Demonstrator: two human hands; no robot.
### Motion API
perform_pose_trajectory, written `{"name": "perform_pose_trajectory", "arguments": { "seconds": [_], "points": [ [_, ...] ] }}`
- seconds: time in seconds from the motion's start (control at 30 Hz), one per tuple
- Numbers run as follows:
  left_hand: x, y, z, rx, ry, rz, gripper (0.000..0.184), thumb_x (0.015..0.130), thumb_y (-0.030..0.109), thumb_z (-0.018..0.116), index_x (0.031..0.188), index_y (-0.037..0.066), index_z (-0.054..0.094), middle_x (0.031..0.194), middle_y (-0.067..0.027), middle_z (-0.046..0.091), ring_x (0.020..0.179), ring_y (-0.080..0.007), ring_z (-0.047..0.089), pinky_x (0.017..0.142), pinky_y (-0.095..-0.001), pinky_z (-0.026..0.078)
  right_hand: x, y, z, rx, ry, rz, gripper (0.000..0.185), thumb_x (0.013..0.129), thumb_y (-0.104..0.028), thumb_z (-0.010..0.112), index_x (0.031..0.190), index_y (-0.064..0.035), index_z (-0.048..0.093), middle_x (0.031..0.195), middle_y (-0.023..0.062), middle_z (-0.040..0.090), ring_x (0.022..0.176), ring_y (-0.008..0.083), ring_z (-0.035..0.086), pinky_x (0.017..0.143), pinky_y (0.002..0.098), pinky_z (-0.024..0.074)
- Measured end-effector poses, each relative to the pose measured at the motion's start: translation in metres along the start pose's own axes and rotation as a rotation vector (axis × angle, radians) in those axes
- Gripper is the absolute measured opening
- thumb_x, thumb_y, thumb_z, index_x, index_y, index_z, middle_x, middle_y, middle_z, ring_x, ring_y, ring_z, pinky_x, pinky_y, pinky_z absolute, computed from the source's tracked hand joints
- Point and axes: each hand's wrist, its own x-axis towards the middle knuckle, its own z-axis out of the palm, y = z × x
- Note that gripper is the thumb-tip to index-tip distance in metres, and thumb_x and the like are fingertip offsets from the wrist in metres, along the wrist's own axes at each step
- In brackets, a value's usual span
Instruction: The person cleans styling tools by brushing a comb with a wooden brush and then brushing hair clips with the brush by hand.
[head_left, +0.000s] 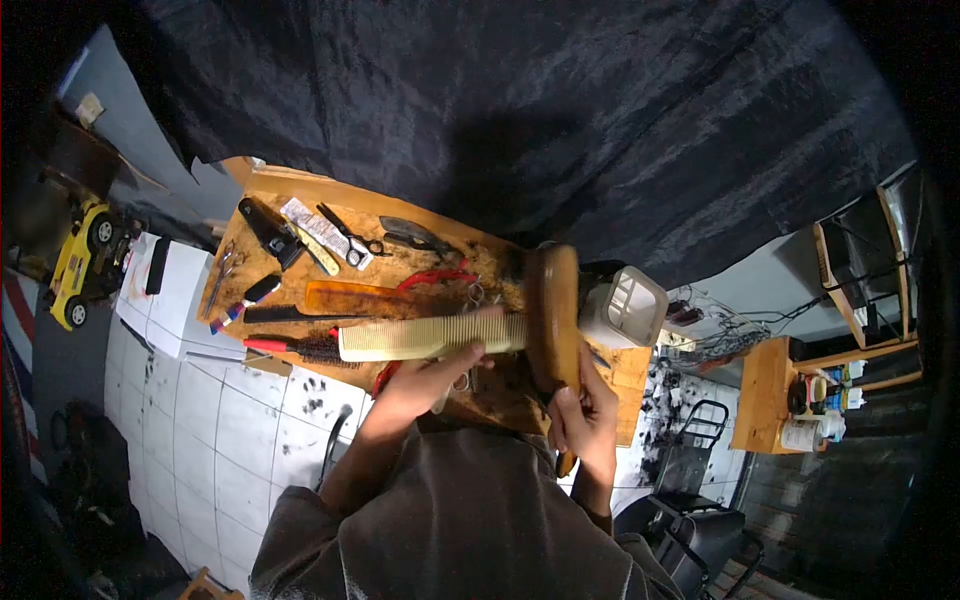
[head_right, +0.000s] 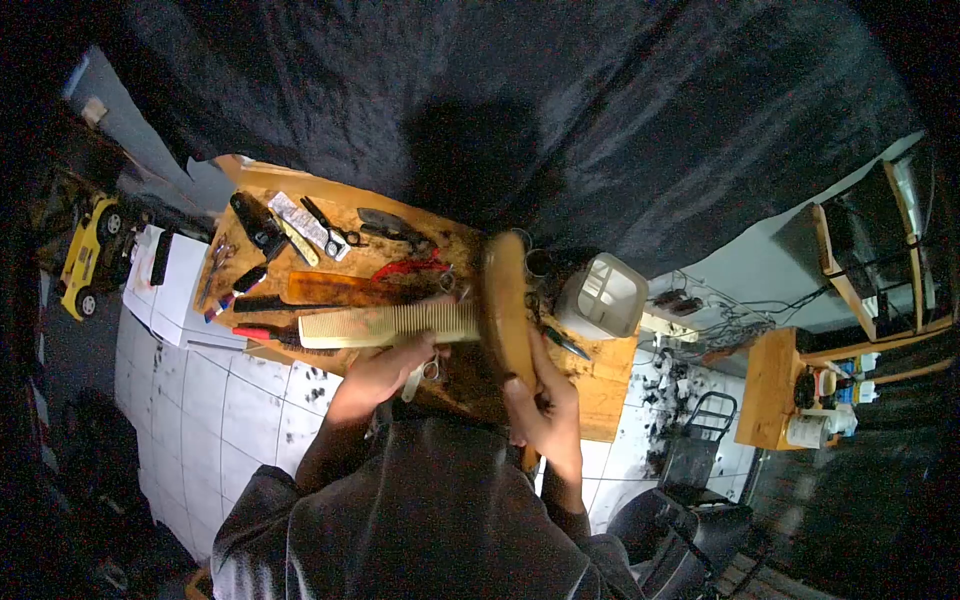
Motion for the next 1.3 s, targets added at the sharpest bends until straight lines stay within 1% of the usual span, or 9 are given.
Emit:
{"name": "perform_pose_trajectory", "arguments": {
  "seconds": [0.1,0.2,0.3,0.4,0.63,0.77,0.97,1.07,1.3],
  "points": [
    [-0.004,-0.008,-0.004,0.155,0.075,-0.01,0.031,0.093,0.01,0.057,0.122,-0.001,0.055,0.111,-0.0081,0.063,0.093,-0.0149,0.061,0.078,-0.0262,0.05,0.0,0.006,0.008,-0.048,-0.065,0.009,0.053,0.091,-0.008,0.054,0.139,0.0042,0.035,0.131,0.0198,0.05,0.121,0.022,0.046,0.102,0.0322,0.0323],
    [-0.008,0.0,-0.002,0.29,-0.118,-0.155,0.03,0.091,0.012,0.061,0.118,0.0,0.057,0.102,-0.006,0.065,0.086,-0.0144,0.062,0.076,-0.0257,0.049,0.007,0.001,0.014,-0.047,0.026,-0.019,0.054,0.091,-0.009,0.054,0.139,0.0036,0.035,0.13,0.0202,0.05,0.119,0.0222,0.047,0.101,0.0315,0.0339],
    [-0.011,0.004,0.0,0.5,-0.304,-0.185,0.032,0.091,0.011,0.06,0.121,0.0,0.055,0.105,-0.0066,0.065,0.086,-0.0143,0.062,0.075,-0.0254,0.049,0.014,-0.005,0.013,-0.079,0.161,-0.035,0.055,0.092,-0.008,0.053,0.142,0.0001,0.032,0.083,0.0091,0.063,0.066,0.011,0.058,0.059,0.0226,0.0468],
    [-0.005,0.014,0.017,0.271,-0.219,-0.204,0.032,0.092,0.01,0.059,0.122,0.0,0.054,0.107,-0.0074,0.063,0.087,-0.0145,0.061,0.077,-0.0256,0.049,0.018,-0.001,0.016,-0.043,0.29,-0.097,0.057,0.092,-0.009,0.054,0.144,-0.0018,0.03,0.065,0.0,0.053,0.048,0.0036,0.042,0.042,0.0202,0.0347],
    [-0.007,-0.008,-0.002,-0.148,-0.08,-0.289,0.03,0.091,0.005,0.057,0.12,-0.002,0.051,0.11,-0.0117,0.06,0.096,-0.0177,0.061,0.081,-0.0305,0.055,0.013,0.014,0.024,0.013,0.401,-0.083,0.068,0.079,0.004,0.068,0.139,0.0049,0.035,0.092,0.008,0.064,0.075,0.0092,0.057,0.069,0.0224,0.0477],
    [-0.006,-0.009,-0.007,0.089,-0.169,-0.346,0.031,0.093,0.006,0.055,0.122,-0.001,0.05,0.111,-0.0111,0.059,0.098,-0.0154,0.06,0.081,-0.0303,0.054,0.011,0.009,0.029,0.063,0.382,-0.004,0.07,0.079,0.0,0.071,0.138,0.0052,0.035,0.093,0.0084,0.064,0.072,0.0096,0.057,0.063,0.0218,0.0476],
    [0.0,0.006,-0.015,-0.525,-0.157,-0.171,0.041,0.1,0.016,0.039,0.138,0.002,0.032,0.12,-0.0155,0.053,0.106,-0.0238,0.058,0.087,-0.0379,0.053,0.015,-0.01,0.028,0.042,0.442,-0.028,0.058,0.088,-0.002,0.059,0.139,0.0045,0.033,0.089,0.0097,0.063,0.061,0.0072,0.052,0.054,0.0209,0.0446],
    [-0.001,0.016,-0.017,-0.326,-0.062,-0.083,0.048,0.102,0.025,0.034,0.143,0.004,0.022,0.121,-0.0185,0.052,0.113,-0.0289,0.055,0.093,-0.0436,0.049,0.023,0.017,0.02,-0.16,0.611,-0.247,0.052,0.093,-0.005,0.052,0.141,0.0032,0.032,0.082,0.0074,0.061,0.054,0.0065,0.049,0.047,0.0213,0.0419],
    [0.002,-0.001,-0.001,-0.639,0.052,-0.046,0.098,0.08,0.08,0.021,0.143,0.005,0.022,0.139,-0.0179,0.035,0.129,-0.0361,0.038,0.106,-0.0554,0.033,0.001,-0.015,0.03,0.02,-0.186,-0.04,0.048,0.094,-0.017,0.056,0.137,-0.0015,0.043,0.071,0.0046,0.061,0.047,0.0064,0.049,0.044,0.0215,0.0411]
  ]
}}
